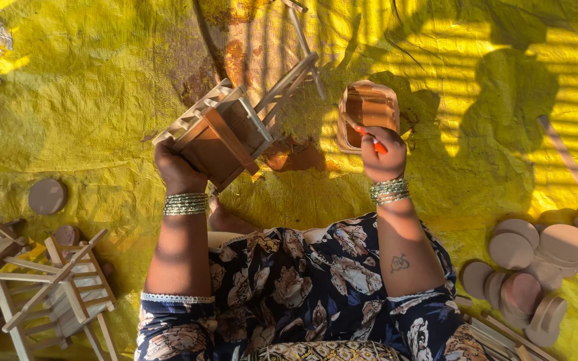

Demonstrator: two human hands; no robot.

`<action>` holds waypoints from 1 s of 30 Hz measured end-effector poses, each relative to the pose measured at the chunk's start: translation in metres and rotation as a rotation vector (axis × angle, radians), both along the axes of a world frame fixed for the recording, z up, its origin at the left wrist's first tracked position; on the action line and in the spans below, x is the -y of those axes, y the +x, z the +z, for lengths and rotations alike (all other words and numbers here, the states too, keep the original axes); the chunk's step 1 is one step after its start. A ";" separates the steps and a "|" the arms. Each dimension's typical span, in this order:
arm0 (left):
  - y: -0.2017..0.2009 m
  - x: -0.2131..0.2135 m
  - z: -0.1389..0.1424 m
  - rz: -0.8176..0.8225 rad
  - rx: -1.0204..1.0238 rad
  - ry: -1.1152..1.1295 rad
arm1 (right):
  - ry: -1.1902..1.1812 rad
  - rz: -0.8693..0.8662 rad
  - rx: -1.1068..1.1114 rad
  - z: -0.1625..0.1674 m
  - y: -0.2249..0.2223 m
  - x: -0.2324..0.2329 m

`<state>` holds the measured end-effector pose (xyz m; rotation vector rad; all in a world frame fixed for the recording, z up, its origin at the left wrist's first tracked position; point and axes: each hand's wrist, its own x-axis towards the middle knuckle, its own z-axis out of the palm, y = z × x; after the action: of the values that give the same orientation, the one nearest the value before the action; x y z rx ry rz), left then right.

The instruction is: The person sits on a tarp and uses a brush to apply a brown stain or paint to small wooden chair and crate frames, dipping the brush into a container and rotating each piece to coat its sides, working through several unfinished wooden items one at a time.

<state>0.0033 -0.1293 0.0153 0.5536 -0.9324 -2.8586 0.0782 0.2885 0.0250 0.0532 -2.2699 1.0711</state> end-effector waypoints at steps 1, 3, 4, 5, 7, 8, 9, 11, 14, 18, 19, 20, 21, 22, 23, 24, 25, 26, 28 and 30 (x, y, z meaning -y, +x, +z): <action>-0.002 -0.004 -0.005 -0.026 0.033 0.002 | -0.015 -0.019 0.057 -0.008 -0.004 -0.008; -0.007 -0.011 -0.013 -0.081 0.092 0.002 | -0.049 -0.060 0.165 -0.024 -0.010 -0.017; -0.009 -0.014 -0.015 -0.108 0.125 0.001 | -0.033 -0.084 0.205 -0.030 -0.011 -0.020; -0.011 -0.017 -0.017 -0.134 0.161 -0.001 | -0.017 -0.107 0.248 -0.036 -0.012 -0.024; -0.014 -0.021 -0.018 -0.168 0.204 0.005 | -0.062 -0.116 0.277 -0.041 -0.011 -0.031; -0.016 -0.023 -0.018 -0.179 0.210 0.012 | -0.123 -0.102 0.261 -0.041 -0.012 -0.035; -0.018 -0.025 -0.018 -0.183 0.223 0.011 | -0.185 -0.089 0.246 -0.040 -0.012 -0.037; -0.020 -0.027 -0.018 -0.177 0.251 0.007 | -0.127 -0.108 0.223 -0.037 -0.012 -0.036; -0.022 -0.030 -0.016 -0.174 0.296 -0.008 | -0.139 -0.137 0.293 -0.030 -0.012 -0.030; -0.023 -0.029 -0.012 -0.174 0.396 -0.056 | -0.108 -0.189 0.385 -0.021 -0.011 -0.032; -0.023 -0.029 -0.011 -0.165 0.381 -0.058 | -0.207 -0.159 0.324 -0.020 -0.012 -0.035; -0.024 -0.029 -0.011 -0.156 0.368 -0.058 | -0.304 -0.129 0.264 -0.020 -0.014 -0.041; -0.025 -0.030 -0.010 -0.149 0.356 -0.057 | -0.399 -0.099 0.205 -0.021 -0.016 -0.048; -0.025 -0.030 -0.010 -0.142 0.383 -0.069 | -0.545 -0.133 0.225 -0.023 -0.019 -0.053; -0.025 -0.030 -0.009 -0.138 0.412 -0.083 | -0.691 -0.169 0.246 -0.027 -0.022 -0.056; -0.025 -0.030 -0.007 -0.136 0.440 -0.099 | -0.841 -0.208 0.264 -0.031 -0.024 -0.060; -0.025 -0.030 -0.005 -0.158 0.464 -0.103 | -0.974 -0.219 0.346 -0.032 -0.027 -0.066; -0.025 -0.030 -0.004 -0.179 0.487 -0.107 | -1.108 -0.228 0.428 -0.034 -0.029 -0.071; -0.025 -0.030 -0.001 -0.187 0.497 -0.110 | -1.282 -0.294 0.497 -0.032 -0.029 -0.075; -0.025 -0.030 0.001 -0.158 0.470 -0.105 | -1.362 -0.409 0.469 -0.034 -0.027 -0.077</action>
<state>-0.0215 -0.0996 0.0164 1.2243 -1.2291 -2.8410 0.0509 0.3657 -0.0095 -1.2291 -1.3021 2.2518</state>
